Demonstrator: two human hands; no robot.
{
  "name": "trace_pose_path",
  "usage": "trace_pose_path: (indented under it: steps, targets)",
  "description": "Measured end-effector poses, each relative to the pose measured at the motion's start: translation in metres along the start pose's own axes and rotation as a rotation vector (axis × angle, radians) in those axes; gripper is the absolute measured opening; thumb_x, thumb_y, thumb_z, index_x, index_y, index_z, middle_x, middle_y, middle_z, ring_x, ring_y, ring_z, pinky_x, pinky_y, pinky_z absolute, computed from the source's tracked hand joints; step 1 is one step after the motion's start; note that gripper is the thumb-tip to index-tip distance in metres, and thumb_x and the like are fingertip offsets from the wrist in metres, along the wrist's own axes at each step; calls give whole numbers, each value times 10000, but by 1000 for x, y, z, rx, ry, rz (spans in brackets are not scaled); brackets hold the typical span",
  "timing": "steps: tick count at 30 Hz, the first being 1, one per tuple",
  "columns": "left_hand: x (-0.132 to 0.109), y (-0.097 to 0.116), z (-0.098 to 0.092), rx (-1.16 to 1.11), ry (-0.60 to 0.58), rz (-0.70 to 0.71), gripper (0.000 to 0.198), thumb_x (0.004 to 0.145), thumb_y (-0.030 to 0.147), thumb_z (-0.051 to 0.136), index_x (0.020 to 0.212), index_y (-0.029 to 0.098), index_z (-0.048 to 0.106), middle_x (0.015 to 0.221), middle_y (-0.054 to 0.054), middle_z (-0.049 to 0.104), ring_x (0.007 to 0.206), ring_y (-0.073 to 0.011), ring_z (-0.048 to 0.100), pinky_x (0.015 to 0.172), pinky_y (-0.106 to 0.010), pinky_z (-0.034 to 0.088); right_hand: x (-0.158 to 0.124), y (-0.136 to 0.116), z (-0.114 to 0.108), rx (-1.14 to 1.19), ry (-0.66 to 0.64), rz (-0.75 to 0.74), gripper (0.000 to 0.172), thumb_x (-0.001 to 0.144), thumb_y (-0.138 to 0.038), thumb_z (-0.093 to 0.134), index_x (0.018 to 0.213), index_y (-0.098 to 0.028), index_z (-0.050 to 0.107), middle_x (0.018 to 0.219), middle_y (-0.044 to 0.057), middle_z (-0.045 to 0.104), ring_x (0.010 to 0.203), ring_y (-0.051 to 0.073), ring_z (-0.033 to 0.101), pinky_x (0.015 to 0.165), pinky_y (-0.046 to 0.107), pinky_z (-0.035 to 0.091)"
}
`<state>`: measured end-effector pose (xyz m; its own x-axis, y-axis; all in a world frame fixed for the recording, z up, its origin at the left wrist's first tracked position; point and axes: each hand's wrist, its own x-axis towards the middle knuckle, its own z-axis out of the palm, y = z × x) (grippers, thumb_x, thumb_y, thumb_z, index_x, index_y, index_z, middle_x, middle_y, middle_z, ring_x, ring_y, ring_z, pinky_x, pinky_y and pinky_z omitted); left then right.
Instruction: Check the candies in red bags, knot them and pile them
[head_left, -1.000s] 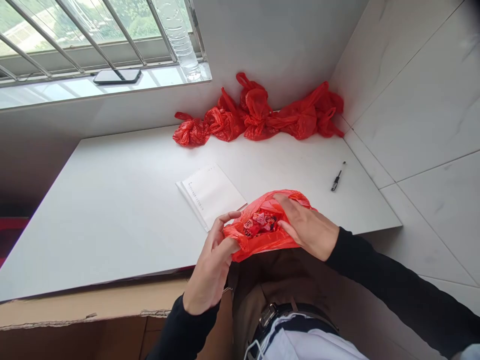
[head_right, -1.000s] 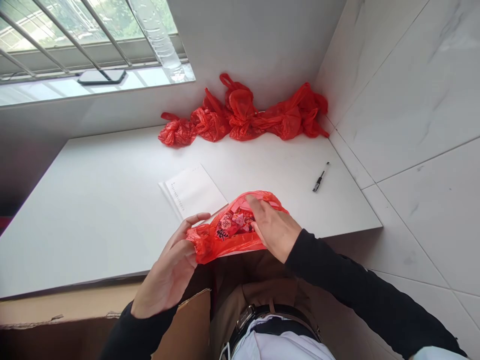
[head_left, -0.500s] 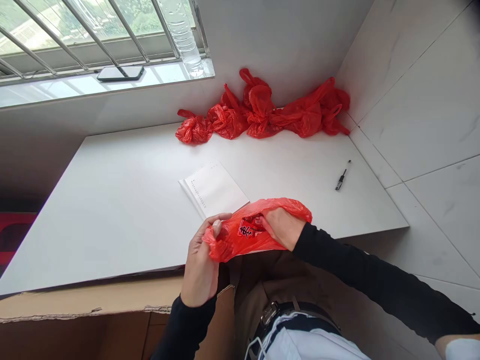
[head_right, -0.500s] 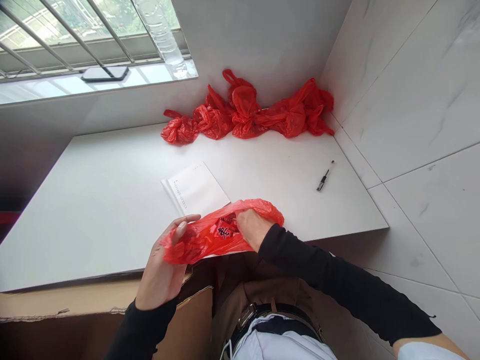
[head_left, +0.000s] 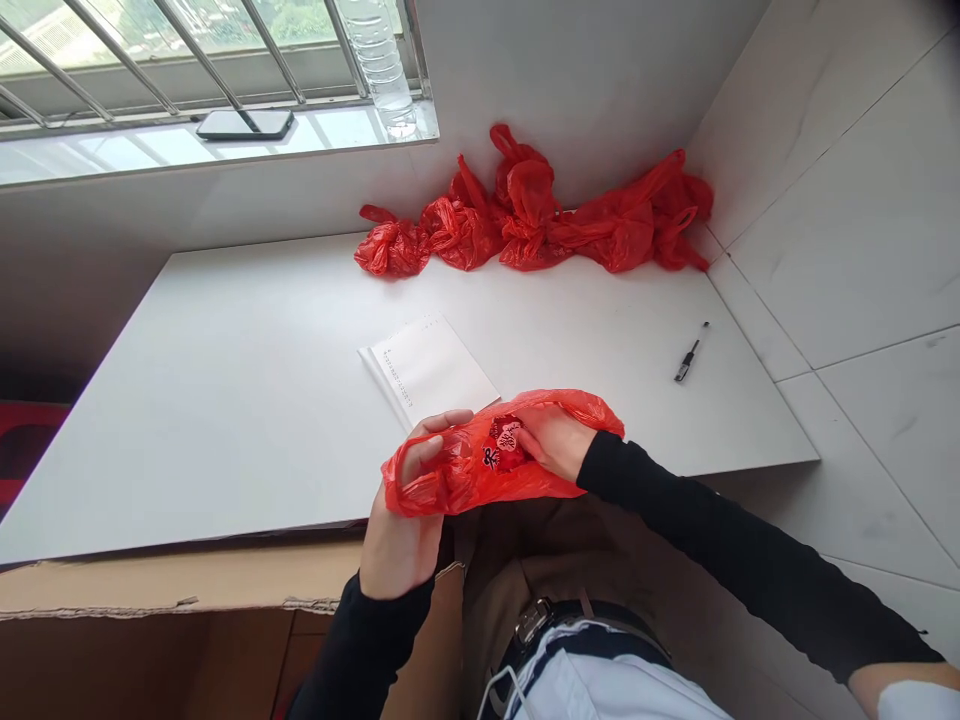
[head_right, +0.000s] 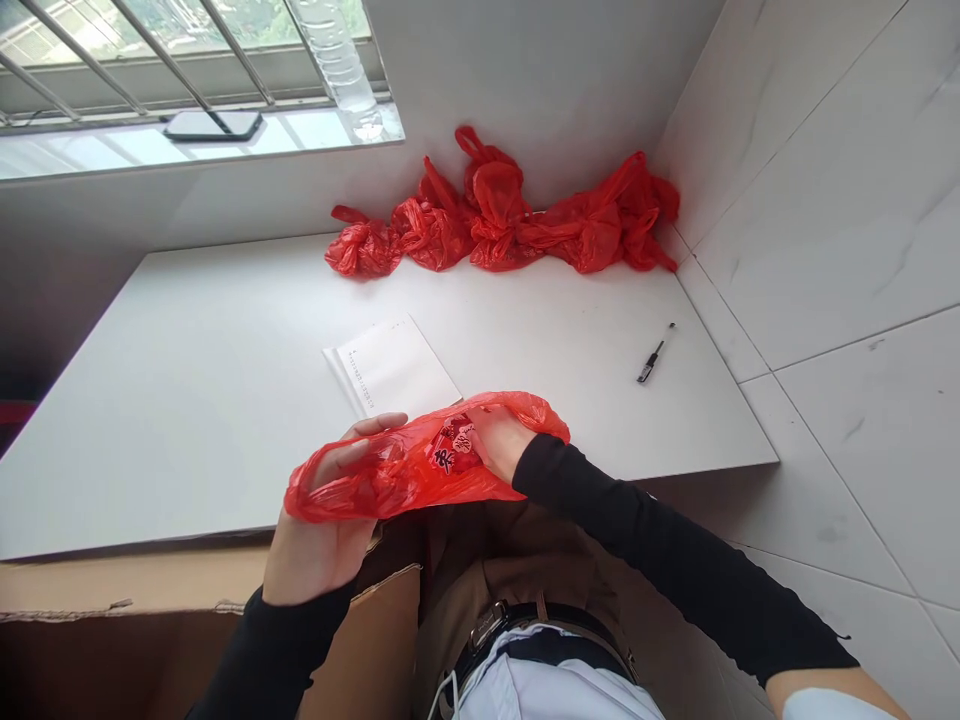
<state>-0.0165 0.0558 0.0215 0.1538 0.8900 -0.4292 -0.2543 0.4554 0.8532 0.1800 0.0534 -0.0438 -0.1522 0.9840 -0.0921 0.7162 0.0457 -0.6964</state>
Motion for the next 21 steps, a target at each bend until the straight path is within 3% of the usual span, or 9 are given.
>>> trace_pose_path:
  steps: [4, 12, 18, 21]
  targets:
    - [0, 1, -2, 1, 31, 21, 124, 780, 310, 713, 792, 196, 759, 1235, -52, 713, 1025, -243, 705, 746, -282, 612, -4, 0, -8, 2, -48, 22, 163, 967, -216, 472, 922, -190, 627, 825, 32, 675, 763, 184, 634, 751, 316, 483]
    - [0, 1, 0, -103, -5, 181, 157, 795, 318, 664, 707, 260, 780, 1106, -5, 752, 914, -219, 731, 769, -330, 624, -21, 4, -26, -50, 18, 323, 504, 1010, -457, 381, 554, -245, 359, 480, -3, 398, 436, 156, 432, 474, 327, 322]
    - [4, -4, 4, -100, -2, 104, 181, 828, 269, 617, 735, 250, 771, 1100, 9, 756, 941, -202, 721, 796, -304, 608, -19, 11, -21, -86, 39, 299, 303, 968, -278, 431, 711, -211, 578, 657, 44, 627, 613, 204, 615, 613, 333, 454]
    - [5, -8, 5, -90, 2, 140, 153, 817, 283, 631, 746, 233, 757, 1120, -11, 755, 1024, -240, 714, 847, -338, 605, -19, 12, -22, -39, 31, 290, 255, 960, -248, 435, 805, -208, 634, 767, 44, 697, 709, 206, 658, 695, 325, 490]
